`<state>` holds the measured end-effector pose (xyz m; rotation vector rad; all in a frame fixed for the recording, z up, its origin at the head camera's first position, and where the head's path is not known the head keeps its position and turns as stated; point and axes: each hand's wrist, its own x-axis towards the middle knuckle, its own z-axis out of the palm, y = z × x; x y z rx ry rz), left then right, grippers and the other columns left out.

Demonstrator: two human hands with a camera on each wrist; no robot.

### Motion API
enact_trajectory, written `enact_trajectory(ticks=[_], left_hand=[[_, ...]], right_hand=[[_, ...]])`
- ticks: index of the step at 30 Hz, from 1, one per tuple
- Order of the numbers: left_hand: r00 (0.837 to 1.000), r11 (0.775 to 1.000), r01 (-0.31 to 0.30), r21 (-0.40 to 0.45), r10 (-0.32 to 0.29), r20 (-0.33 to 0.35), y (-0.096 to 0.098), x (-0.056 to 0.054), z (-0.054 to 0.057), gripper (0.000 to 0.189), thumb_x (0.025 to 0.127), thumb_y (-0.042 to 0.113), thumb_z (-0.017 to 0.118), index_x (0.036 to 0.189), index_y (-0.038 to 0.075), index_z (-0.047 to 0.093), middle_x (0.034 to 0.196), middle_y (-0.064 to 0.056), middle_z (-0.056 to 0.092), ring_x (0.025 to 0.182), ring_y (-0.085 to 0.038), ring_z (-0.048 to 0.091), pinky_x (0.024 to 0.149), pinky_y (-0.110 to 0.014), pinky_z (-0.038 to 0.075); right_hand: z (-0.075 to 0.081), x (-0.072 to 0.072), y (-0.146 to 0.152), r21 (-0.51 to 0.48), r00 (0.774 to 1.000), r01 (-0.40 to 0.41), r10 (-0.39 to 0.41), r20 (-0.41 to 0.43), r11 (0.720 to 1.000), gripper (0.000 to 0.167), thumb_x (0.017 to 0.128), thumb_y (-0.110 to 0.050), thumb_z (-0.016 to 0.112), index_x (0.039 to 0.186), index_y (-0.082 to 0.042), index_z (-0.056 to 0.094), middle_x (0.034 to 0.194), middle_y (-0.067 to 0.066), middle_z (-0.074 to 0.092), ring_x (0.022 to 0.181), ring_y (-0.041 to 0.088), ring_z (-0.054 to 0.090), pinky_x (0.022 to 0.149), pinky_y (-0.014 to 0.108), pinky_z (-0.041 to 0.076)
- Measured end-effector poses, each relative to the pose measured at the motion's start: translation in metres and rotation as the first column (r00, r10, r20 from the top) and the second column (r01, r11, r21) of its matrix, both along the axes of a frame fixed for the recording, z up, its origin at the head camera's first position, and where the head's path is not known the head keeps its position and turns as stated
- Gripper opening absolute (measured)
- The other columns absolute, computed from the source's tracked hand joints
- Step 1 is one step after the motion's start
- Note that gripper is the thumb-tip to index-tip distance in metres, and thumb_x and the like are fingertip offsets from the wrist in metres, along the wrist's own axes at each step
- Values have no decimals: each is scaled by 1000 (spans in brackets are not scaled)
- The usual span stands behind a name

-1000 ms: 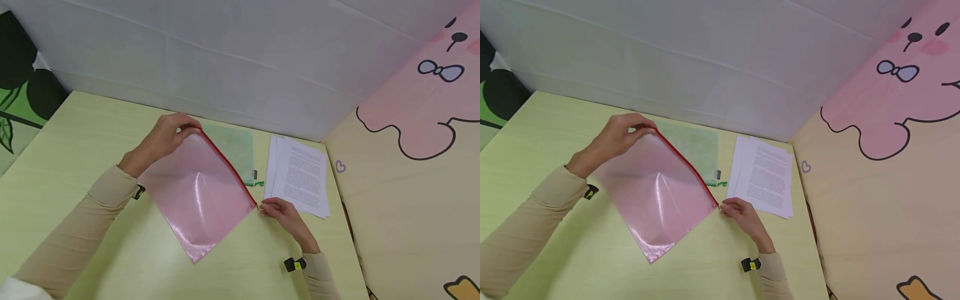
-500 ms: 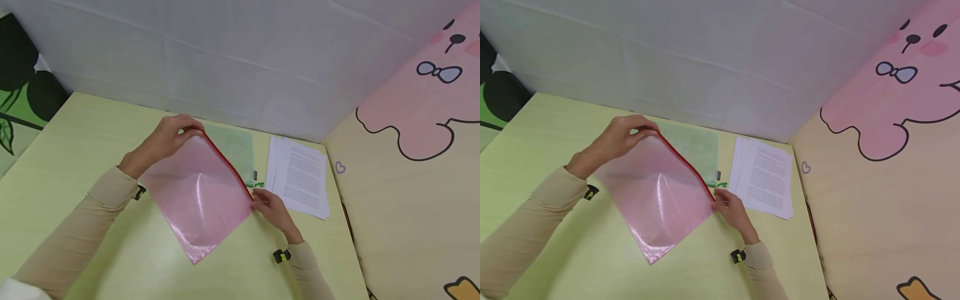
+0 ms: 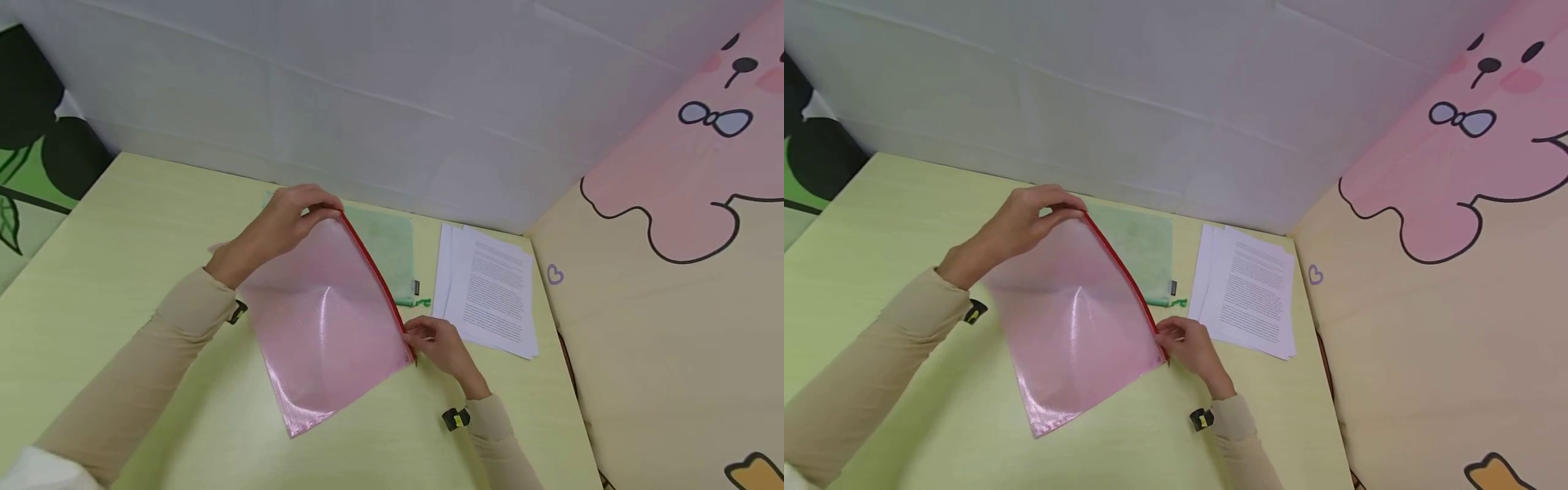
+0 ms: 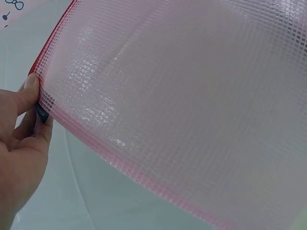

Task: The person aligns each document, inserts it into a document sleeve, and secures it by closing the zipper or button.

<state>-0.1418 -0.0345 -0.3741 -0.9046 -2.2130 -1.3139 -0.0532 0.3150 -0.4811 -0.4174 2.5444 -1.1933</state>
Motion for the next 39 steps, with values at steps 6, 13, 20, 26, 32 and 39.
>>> enact_trajectory(ticks=[6,13,20,26,32,39], left_hand=[[1000,1000,6,-16,-5,21,12,-8,-3,12,90,-9,72,101,-6,75,95,-14,73,89,-27,66,80,-27,52],[999,994,18,-104,-13,43,26,-19,-8,14,93,-7,69,106,-9,72,99,-20,70,96,-36,62,85,-44,53],[995,979,56,-196,-39,86,36,-30,-15,15,96,-6,66,109,-10,71,102,-21,68,99,-37,61,90,-45,52],[993,973,73,-219,-51,107,44,-35,-24,15,97,-6,64,110,-9,71,103,-20,68,101,-38,60,92,-46,50],[992,961,66,-270,-34,118,57,-34,-30,17,99,-3,64,113,-5,72,107,-18,70,100,-35,58,92,-45,49],[988,952,41,-304,7,153,69,-31,-37,17,100,0,63,113,-1,74,110,-14,72,102,-32,51,91,-44,46]], right_hand=[[2,12,2,-6,999,-28,28,29,1000,11,94,-8,75,104,-7,73,93,2,73,85,17,70,75,25,57],[-2,21,-1,-8,997,-20,20,78,1000,12,95,-9,74,106,-6,71,96,1,71,87,16,68,77,25,57],[-5,28,-7,-27,993,-6,9,121,1000,14,95,-10,75,106,-4,70,96,3,71,87,18,69,77,25,57],[-10,32,-10,-50,986,-3,11,168,999,17,94,-9,75,108,-2,68,95,5,71,86,18,68,75,25,57],[-11,34,-11,-45,979,-10,19,202,999,19,93,-8,76,109,-1,67,94,4,70,84,17,68,73,25,56],[-9,36,-11,-27,978,-50,54,200,998,19,94,-9,75,110,-1,68,92,2,69,82,16,67,72,25,56]])
